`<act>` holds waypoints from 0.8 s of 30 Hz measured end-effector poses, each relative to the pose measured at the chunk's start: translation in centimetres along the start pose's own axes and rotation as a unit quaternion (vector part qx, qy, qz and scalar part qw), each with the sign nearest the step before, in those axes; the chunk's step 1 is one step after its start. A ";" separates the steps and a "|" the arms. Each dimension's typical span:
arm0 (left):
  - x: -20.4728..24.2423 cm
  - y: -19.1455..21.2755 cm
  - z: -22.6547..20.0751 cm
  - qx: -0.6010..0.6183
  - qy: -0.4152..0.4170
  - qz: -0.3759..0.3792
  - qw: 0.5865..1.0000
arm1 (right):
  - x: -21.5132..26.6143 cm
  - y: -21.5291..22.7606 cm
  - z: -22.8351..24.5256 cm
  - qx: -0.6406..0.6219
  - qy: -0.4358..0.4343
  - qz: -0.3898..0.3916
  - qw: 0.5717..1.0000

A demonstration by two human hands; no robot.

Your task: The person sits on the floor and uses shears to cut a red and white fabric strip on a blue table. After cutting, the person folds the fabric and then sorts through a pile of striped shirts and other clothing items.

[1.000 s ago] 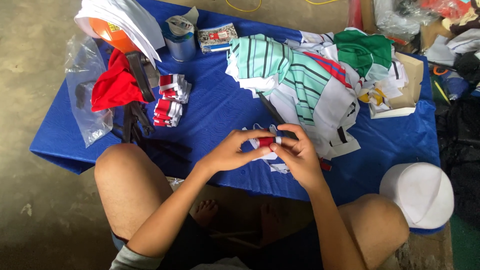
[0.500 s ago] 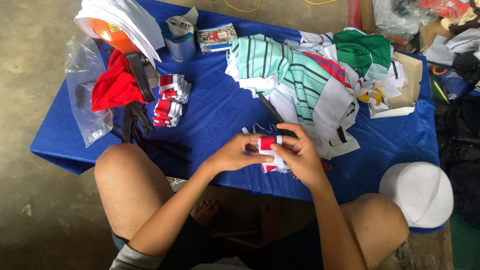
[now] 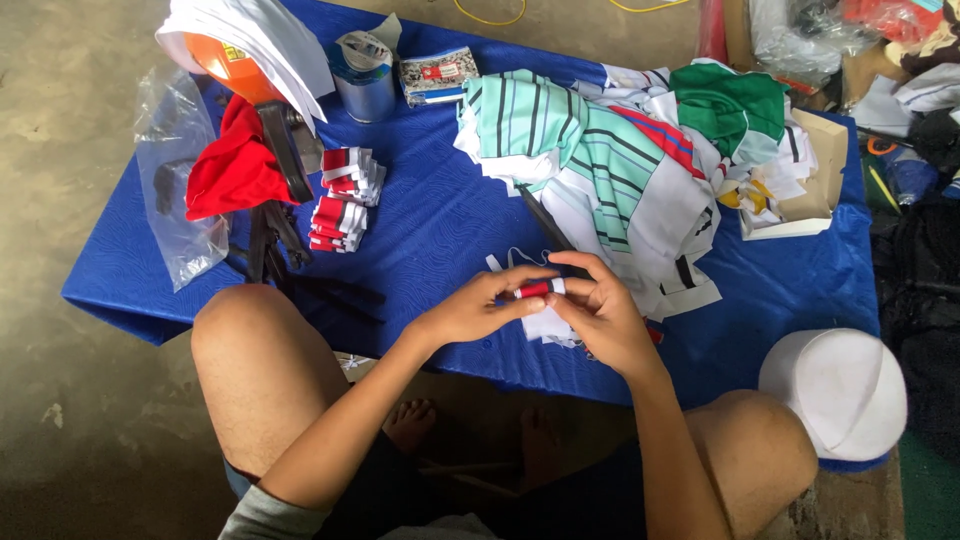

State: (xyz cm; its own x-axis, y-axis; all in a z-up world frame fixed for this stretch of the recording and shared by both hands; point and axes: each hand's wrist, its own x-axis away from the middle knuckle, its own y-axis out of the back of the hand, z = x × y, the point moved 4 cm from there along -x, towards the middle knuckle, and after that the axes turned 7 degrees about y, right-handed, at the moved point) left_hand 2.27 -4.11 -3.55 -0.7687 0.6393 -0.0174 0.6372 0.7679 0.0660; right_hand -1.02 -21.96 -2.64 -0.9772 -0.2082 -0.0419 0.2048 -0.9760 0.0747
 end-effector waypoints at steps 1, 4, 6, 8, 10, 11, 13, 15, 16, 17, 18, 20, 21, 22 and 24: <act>0.0 -0.1 0.6 0.000 0.001 0.000 1.000 | 0.0 0.2 -0.6 0.000 -0.001 0.000 1.000; -0.3 -0.4 2.5 -0.024 0.024 0.008 0.999 | -0.2 0.9 -2.0 0.029 -0.007 -0.004 1.000; -0.5 -0.4 3.8 -0.036 0.031 0.006 0.999 | -0.2 0.7 -2.2 0.049 -0.011 -0.002 0.999; -0.7 -0.3 5.1 -0.042 0.043 0.005 0.998 | -0.3 0.5 -1.6 0.057 -0.010 -0.005 0.998; -0.7 -0.3 5.2 -0.048 0.053 0.008 0.997 | -0.2 0.3 -1.1 0.065 -0.010 -0.010 0.998; -0.6 -0.3 4.6 -0.053 0.055 0.006 0.997 | -0.2 0.3 -1.0 0.081 -0.010 -0.016 0.997; -0.7 -0.3 4.2 -0.057 0.056 0.004 0.997 | -0.3 0.3 -0.8 0.097 -0.010 -0.021 0.995; -0.9 -0.1 4.5 -0.066 0.045 -0.013 0.997 | -0.4 0.4 -0.6 0.130 -0.013 -0.024 0.991; -1.0 0.0 5.3 -0.066 0.045 -0.013 0.997 | -0.4 0.3 -0.9 0.130 -0.012 -0.024 0.991; -1.2 0.3 6.1 -0.067 0.042 -0.018 0.997 | -0.4 0.3 -1.1 0.150 -0.013 -0.033 0.988; -1.3 0.5 6.9 -0.067 0.039 -0.023 0.997 | -0.5 0.3 -1.3 0.169 -0.013 -0.042 0.985; -1.3 0.4 6.7 -0.042 0.043 -0.025 0.998 | -0.3 0.2 -1.6 0.222 -0.006 -0.063 0.973; -1.3 0.5 6.6 -0.017 0.047 -0.027 0.998 | -0.2 0.2 -1.7 0.273 0.000 -0.084 0.958; -1.4 0.5 7.0 -0.017 0.047 -0.028 0.998 | -0.3 0.1 -1.6 0.273 0.000 -0.084 0.958; -1.8 0.6 7.7 0.009 0.054 -0.028 0.998 | -0.5 0.0 -1.0 0.293 0.031 -0.092 0.951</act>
State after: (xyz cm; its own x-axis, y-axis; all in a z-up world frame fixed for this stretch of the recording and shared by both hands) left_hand 4.45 -4.49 -11.21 -0.8045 0.5874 0.0874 0.5925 0.8039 0.0509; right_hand -0.45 -21.94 -3.65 -0.9844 -0.0587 -0.1658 -0.0540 -0.7963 0.6025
